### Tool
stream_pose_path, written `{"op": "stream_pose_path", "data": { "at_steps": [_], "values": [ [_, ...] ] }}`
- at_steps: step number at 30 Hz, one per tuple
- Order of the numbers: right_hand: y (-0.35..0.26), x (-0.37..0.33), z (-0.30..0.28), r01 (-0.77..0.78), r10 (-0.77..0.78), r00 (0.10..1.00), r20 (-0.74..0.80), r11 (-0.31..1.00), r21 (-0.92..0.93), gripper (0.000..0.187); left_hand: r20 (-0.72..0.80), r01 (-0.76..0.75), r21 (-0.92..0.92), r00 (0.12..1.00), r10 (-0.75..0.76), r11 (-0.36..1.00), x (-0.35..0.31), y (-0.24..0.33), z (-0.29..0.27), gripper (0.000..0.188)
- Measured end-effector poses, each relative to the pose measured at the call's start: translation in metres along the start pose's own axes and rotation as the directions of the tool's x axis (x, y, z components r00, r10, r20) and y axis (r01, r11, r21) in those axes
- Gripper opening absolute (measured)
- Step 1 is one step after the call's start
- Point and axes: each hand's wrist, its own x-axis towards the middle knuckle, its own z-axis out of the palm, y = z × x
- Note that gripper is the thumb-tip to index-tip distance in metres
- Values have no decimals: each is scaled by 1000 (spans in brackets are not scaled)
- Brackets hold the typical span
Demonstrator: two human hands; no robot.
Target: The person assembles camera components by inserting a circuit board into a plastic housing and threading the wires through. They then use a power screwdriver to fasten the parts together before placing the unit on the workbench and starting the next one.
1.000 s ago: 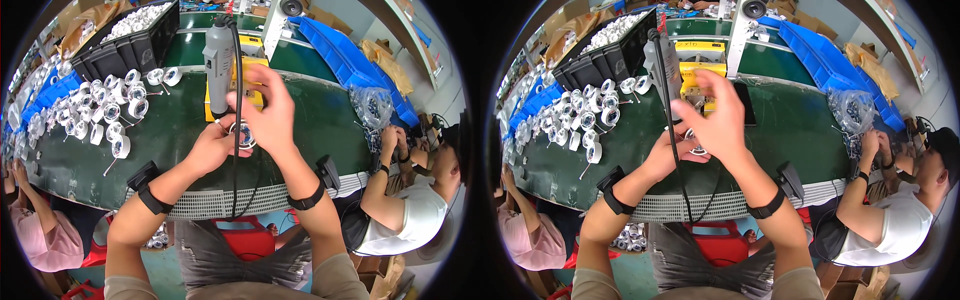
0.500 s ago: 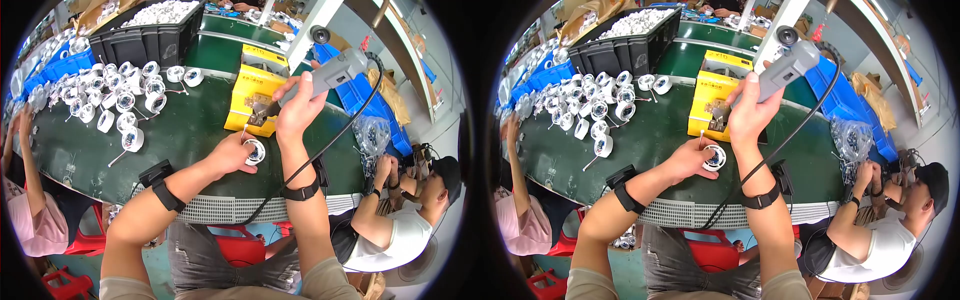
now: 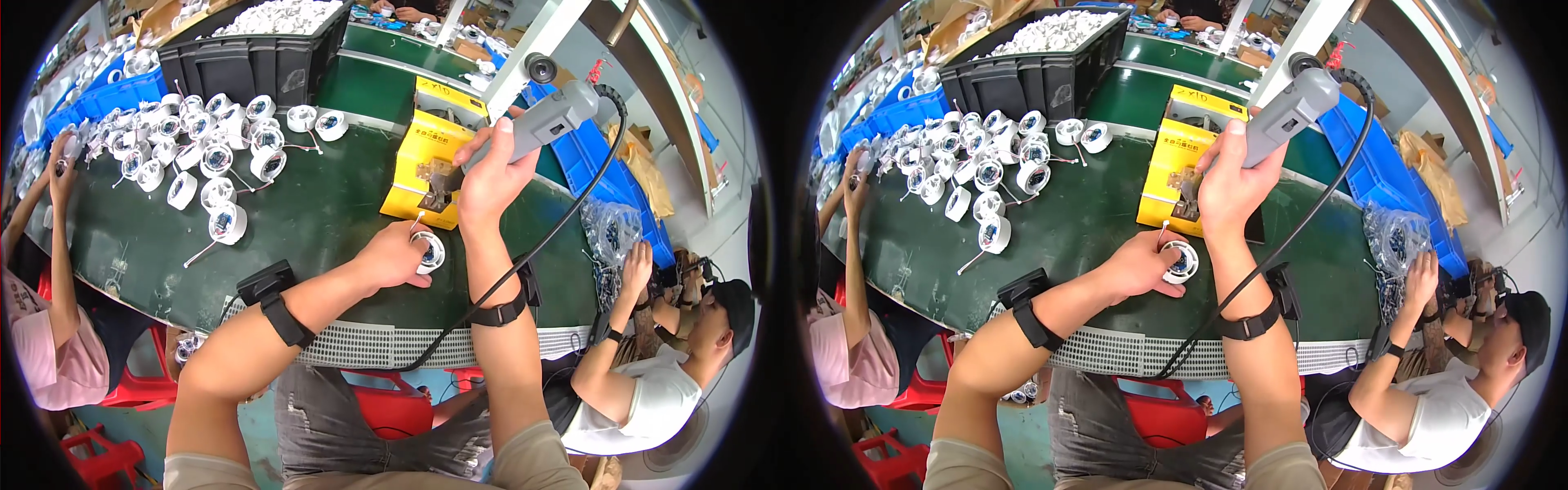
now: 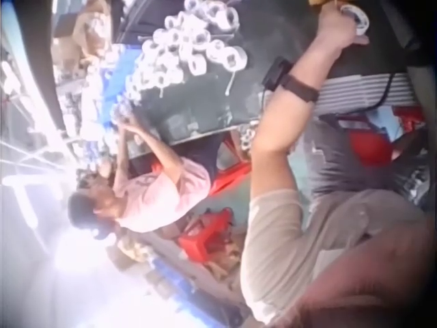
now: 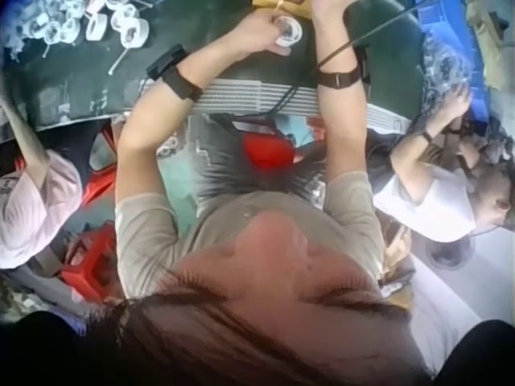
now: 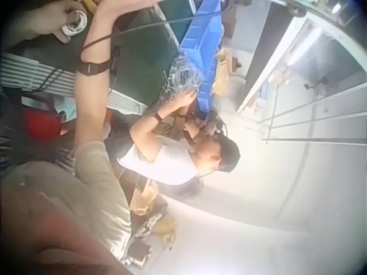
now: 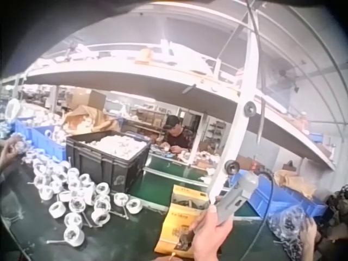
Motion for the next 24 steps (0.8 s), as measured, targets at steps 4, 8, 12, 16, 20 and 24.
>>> {"op": "stream_pose_path", "data": {
  "at_steps": [4,8,12,16,20,24],
  "values": [
    [1,3,1,-32,32,999,15,999,-11,27,-16,-4,12,1000,4,1000,1,1,-4,30],
    [-5,2,1,-114,114,992,45,993,-9,26,-77,-28,-21,997,26,999,7,-5,-9,29],
    [-18,-19,-10,-127,124,991,44,990,60,26,-97,-26,-41,995,22,999,6,-3,-10,27],
    [-26,-38,-16,-142,138,986,90,989,42,27,-76,-39,-14,996,38,999,7,-2,-9,27],
    [-26,-46,-12,-188,184,976,116,982,28,29,-105,-44,-23,994,41,999,5,-3,-9,26],
    [-23,-47,-15,-204,201,974,106,979,22,28,-86,-30,-17,996,29,999,6,-2,-9,27]
  ]
}}
